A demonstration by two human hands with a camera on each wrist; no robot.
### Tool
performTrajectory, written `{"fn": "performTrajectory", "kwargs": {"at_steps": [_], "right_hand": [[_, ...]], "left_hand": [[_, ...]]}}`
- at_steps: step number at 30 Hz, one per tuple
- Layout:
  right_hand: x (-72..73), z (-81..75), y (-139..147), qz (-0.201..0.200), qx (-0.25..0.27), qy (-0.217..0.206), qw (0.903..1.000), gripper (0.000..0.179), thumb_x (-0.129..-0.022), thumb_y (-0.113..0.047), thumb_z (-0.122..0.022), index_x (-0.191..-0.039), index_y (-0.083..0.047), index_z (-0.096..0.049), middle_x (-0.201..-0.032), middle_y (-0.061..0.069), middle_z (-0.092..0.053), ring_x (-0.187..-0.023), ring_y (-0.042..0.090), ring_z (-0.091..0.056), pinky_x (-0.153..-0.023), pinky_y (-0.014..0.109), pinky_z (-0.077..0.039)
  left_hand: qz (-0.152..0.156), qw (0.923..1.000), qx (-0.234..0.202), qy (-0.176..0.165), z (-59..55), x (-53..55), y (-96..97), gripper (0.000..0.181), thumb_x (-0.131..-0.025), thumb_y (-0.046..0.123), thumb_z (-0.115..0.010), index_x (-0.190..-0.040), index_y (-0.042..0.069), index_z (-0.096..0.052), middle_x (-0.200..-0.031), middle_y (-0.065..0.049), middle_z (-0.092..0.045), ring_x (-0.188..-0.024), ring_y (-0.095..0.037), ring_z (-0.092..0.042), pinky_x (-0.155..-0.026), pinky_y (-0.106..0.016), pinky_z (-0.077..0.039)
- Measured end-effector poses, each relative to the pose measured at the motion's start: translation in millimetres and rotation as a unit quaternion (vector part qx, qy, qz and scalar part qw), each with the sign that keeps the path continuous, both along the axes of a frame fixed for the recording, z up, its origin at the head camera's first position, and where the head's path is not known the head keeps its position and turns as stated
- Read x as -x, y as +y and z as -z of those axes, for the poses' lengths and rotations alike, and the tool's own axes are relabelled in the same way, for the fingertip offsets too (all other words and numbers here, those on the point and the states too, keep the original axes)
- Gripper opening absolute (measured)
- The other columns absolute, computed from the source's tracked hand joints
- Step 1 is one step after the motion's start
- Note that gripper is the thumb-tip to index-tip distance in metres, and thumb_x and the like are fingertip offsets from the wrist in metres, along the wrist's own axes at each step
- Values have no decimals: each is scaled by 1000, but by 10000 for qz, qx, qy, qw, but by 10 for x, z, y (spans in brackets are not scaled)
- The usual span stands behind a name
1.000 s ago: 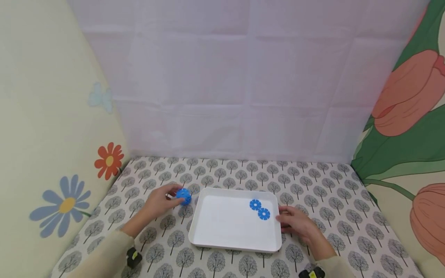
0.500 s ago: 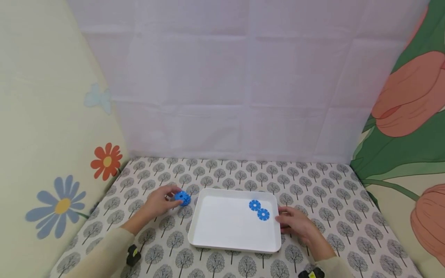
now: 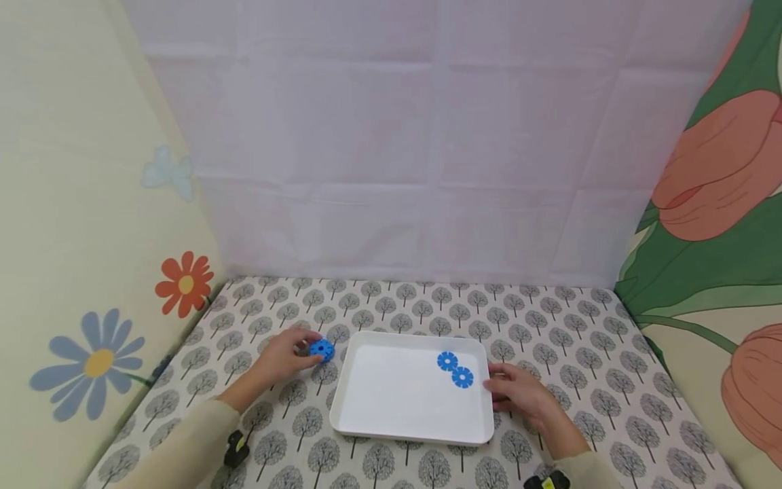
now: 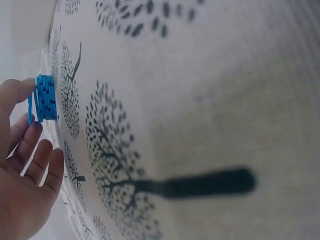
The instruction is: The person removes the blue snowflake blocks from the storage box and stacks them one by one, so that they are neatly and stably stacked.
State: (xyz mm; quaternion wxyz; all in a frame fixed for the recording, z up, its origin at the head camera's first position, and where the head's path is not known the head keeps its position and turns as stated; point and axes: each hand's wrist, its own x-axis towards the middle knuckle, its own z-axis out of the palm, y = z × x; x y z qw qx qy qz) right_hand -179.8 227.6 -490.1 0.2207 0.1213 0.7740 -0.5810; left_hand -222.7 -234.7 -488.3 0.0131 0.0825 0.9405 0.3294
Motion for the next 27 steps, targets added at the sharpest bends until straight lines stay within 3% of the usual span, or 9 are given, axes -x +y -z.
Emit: {"fn": "performTrajectory", "kwargs": {"at_steps": [15, 21, 27], "right_hand": [[-6, 3, 10, -56, 52, 36, 10000, 57, -97, -15, -67, -144, 7, -45, -118, 17, -67, -94, 24, -68, -83, 42, -58], [-2, -13, 5, -45, 61, -35, 10000, 58, -96, -16, -67, -145, 7, -45, -117, 17, -67, -95, 24, -68, -83, 42, -57], [6, -25, 11, -22, 109, -103, 9999, 58, -95, -16, -68, -145, 6, -46, -118, 17, -68, -96, 24, -68, -84, 42, -57]], "left_hand": [[53, 9998, 178, 93, 4, -3, 3, 42, -86, 22, -82, -123, 7, -70, -108, -5, -66, -97, -21, -62, -84, -43, -54], [1, 9999, 127, -51, -29, 17, -3, 48, -88, 26, -80, -130, 7, -66, -113, -7, -66, -102, -24, -62, -87, -45, -54], [-25, 9999, 92, 141, -113, 51, 40, 49, -93, 30, -74, -135, 9, -63, -122, -10, -65, -109, -28, -61, -87, -46, -54]]}}
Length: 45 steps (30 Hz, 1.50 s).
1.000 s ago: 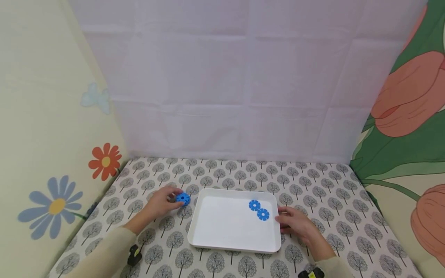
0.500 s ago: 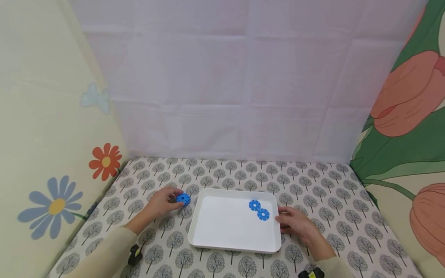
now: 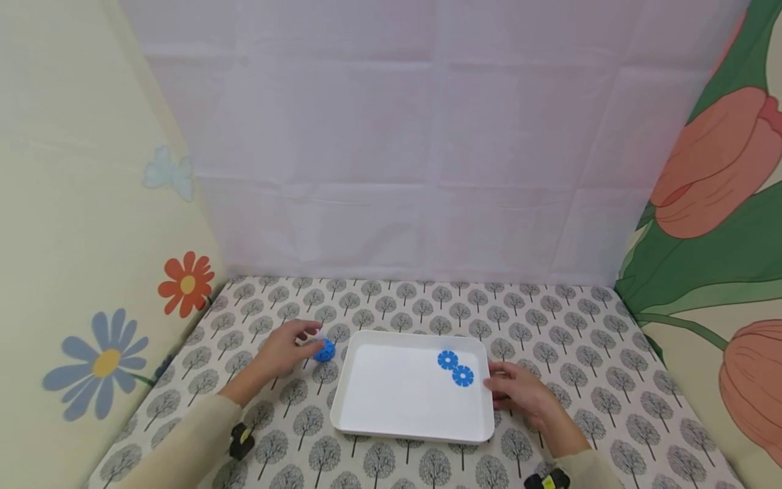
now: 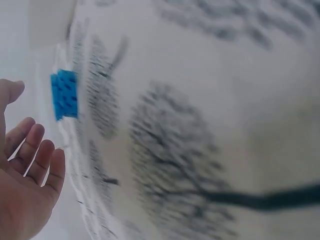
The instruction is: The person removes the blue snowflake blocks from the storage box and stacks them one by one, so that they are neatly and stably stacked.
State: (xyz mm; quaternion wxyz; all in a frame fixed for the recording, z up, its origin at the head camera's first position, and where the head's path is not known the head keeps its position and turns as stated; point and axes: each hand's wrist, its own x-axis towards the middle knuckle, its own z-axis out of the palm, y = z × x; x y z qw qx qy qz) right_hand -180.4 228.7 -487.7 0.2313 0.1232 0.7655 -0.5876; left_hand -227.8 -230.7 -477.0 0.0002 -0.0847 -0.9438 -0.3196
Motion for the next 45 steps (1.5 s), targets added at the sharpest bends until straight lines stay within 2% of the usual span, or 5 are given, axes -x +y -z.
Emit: {"fn": "performTrajectory", "kwargs": {"at_steps": [7, 14, 22, 35, 45], "right_hand": [[2, 3, -1, 34, -51, -46, 10000, 59, -95, -17, -69, -144, 5, -46, -118, 17, -68, -96, 24, -68, -84, 41, -57], [-5, -7, -4, 20, -75, -21, 10000, 59, -95, -18, -69, -144, 5, -46, -120, 18, -67, -97, 24, -68, -85, 41, -57], [-4, -16, -6, 46, -156, 28, 9999, 57, -95, -19, -69, -143, 4, -49, -119, 17, -67, -97, 24, -68, -85, 41, -57], [-22, 0, -25, 113, -210, 98, 9997, 55, -95, -18, -69, -141, 3, -51, -117, 16, -68, -95, 24, -68, -84, 40, -57], [-3, 16, -21, 97, -191, 107, 9997, 53, -95, -17, -69, -140, 3, -52, -118, 16, -68, -96, 24, -68, -85, 41, -57]], "left_hand": [[451, 9982, 43, 397, -171, 1, 256, 44, -94, 24, -72, -133, 5, -64, -119, -12, -67, -106, -31, -63, -82, -46, -56], [594, 9979, 32, 269, -314, -22, 637, 45, -94, 30, -73, -133, 10, -65, -123, -8, -65, -108, -24, -61, -85, -42, -55], [1192, 9924, -18, 312, -416, -23, 1023, 45, -94, 29, -73, -134, 10, -64, -124, -10, -65, -108, -27, -61, -86, -41, -54], [2180, 9759, -35, 11, -428, 30, 1565, 50, -97, 32, -70, -140, 11, -59, -131, -12, -59, -113, -30, -59, -87, -39, -53], [2690, 9619, 497, 31, -381, 126, 1883, 52, -95, 38, -71, -142, 19, -58, -140, -2, -56, -116, -17, -59, -89, -28, -52]]}}
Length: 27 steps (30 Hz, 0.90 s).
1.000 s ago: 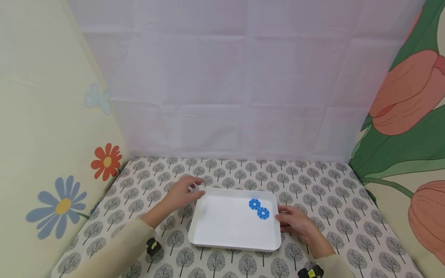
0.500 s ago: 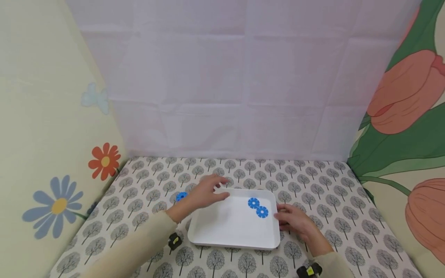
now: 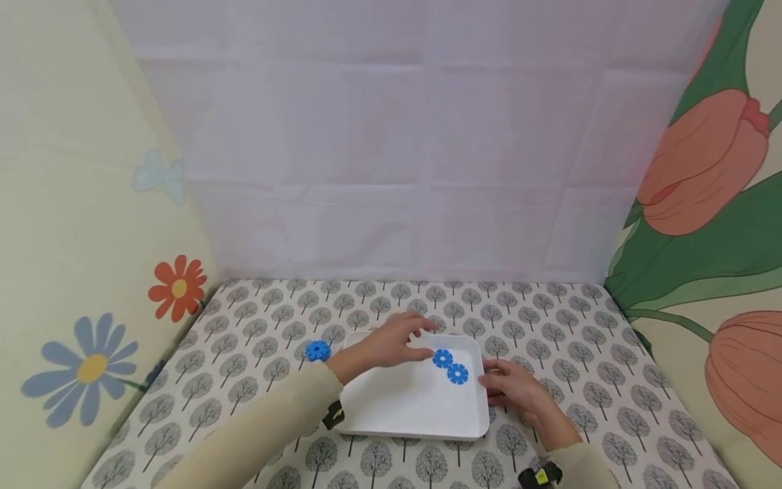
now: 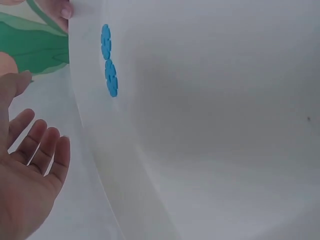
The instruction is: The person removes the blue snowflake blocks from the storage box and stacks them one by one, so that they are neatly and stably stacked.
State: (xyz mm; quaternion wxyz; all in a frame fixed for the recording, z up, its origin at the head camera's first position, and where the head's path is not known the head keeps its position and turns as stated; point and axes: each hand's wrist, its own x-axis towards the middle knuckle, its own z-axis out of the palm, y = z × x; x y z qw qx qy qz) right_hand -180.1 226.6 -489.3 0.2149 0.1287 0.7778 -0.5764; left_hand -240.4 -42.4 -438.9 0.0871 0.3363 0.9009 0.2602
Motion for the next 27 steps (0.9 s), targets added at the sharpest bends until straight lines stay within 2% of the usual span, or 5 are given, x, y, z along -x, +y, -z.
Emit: {"fn": "performTrajectory", "kwargs": {"at_steps": [6, 12, 18, 22, 27], "right_hand": [[16, 6, 3, -21, 61, -27, 10000, 54, -95, -17, -68, -141, 4, -50, -117, 16, -68, -96, 24, -69, -85, 42, -58], [19, 6, -7, -51, 83, -64, 9999, 54, -96, -17, -68, -142, 4, -49, -117, 15, -69, -96, 23, -69, -85, 41, -58], [22, 21, 14, -53, 120, -26, 9999, 54, -96, -17, -67, -142, 4, -49, -117, 15, -69, -96, 23, -69, -85, 41, -58], [8, 11, 22, -104, 155, 21, 9998, 55, -97, -17, -66, -143, 5, -47, -116, 15, -69, -96, 23, -69, -84, 41, -58], [0, 1, 25, -132, 194, 18, 9997, 55, -97, -17, -66, -144, 5, -46, -115, 15, -69, -95, 23, -69, -84, 41, -58]], "left_hand": [[32, 10000, 72, -22, 82, 36, 131, 51, -95, 40, -72, -140, 21, -60, -136, 2, -57, -115, -13, -58, -91, -27, -52], [146, 9997, 163, -111, 205, 56, 253, 52, -94, 41, -72, -141, 23, -59, -139, -1, -54, -115, -14, -60, -92, -27, -52], [128, 9987, 485, 43, 220, 22, 359, 53, -93, 45, -72, -141, 26, -59, -137, 0, -54, -113, -12, -58, -92, -26, -51], [238, 9970, 719, 132, 203, 0, 408, 53, -92, 44, -73, -140, 26, -59, -133, 0, -56, -111, -12, -57, -91, -27, -51], [309, 9950, 930, 186, 262, 10, 450, 55, -90, 43, -76, -139, 26, -60, -131, 2, -57, -108, -10, -57, -90, -25, -51]]}}
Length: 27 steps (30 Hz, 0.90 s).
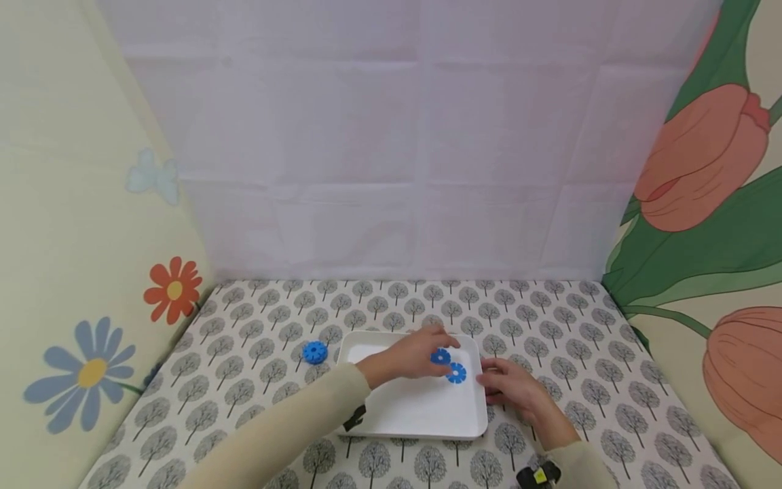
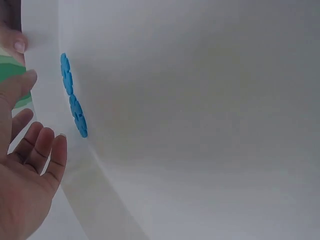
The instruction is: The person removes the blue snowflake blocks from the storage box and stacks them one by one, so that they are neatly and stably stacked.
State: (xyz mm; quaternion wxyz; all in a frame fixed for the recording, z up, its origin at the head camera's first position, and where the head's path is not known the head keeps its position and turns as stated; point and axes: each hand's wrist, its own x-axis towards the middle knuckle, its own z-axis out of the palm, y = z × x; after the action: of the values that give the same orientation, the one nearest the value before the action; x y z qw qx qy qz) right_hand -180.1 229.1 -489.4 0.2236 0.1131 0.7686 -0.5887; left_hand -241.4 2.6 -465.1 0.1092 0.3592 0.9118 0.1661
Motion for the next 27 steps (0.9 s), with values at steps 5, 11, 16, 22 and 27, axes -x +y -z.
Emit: {"fn": "performTrajectory", "kwargs": {"at_steps": [5, 11, 16, 22, 27], "right_hand": [[-4, 6, -2, -8, 4, 23, 10000, 56, -96, -17, -67, -144, 5, -47, -116, 14, -70, -95, 23, -69, -84, 41, -58], [-5, 1, 5, -23, 66, 38, 10000, 56, -96, -17, -67, -143, 5, -47, -117, 14, -69, -96, 23, -69, -84, 42, -57], [-10, -3, 3, -43, 91, 76, 9999, 56, -96, -17, -67, -143, 5, -48, -117, 15, -69, -96, 23, -69, -84, 41, -58], [-5, 2, 6, -65, 113, 87, 9999, 55, -96, -16, -67, -143, 6, -47, -117, 15, -69, -96, 23, -69, -84, 41, -58], [3, 10, 7, -53, 109, 42, 9999, 55, -96, -16, -67, -143, 5, -47, -116, 15, -69, -96, 22, -68, -84, 40, -57]], "left_hand": [[201, 9995, 172, 146, 88, 17, 35, 55, -89, 41, -77, -138, 23, -61, -129, 2, -57, -110, -8, -56, -93, -23, -49], [308, 9987, 325, 230, 101, 10, 82, 55, -87, 40, -80, -136, 20, -63, -127, 1, -59, -108, -8, -56, -93, -21, -48], [192, 9990, 377, 134, 143, 2, 99, 55, -86, 41, -79, -135, 22, -65, -125, 3, -59, -107, -7, -56, -94, -21, -47], [217, 9988, 404, 168, 153, -6, 94, 55, -85, 43, -80, -133, 20, -66, -121, 3, -59, -105, -8, -56, -93, -21, -47], [353, 9977, 482, 313, 157, -1, 101, 52, -87, 43, -78, -132, 20, -67, -119, 4, -59, -104, -7, -55, -93, -20, -46]]}}
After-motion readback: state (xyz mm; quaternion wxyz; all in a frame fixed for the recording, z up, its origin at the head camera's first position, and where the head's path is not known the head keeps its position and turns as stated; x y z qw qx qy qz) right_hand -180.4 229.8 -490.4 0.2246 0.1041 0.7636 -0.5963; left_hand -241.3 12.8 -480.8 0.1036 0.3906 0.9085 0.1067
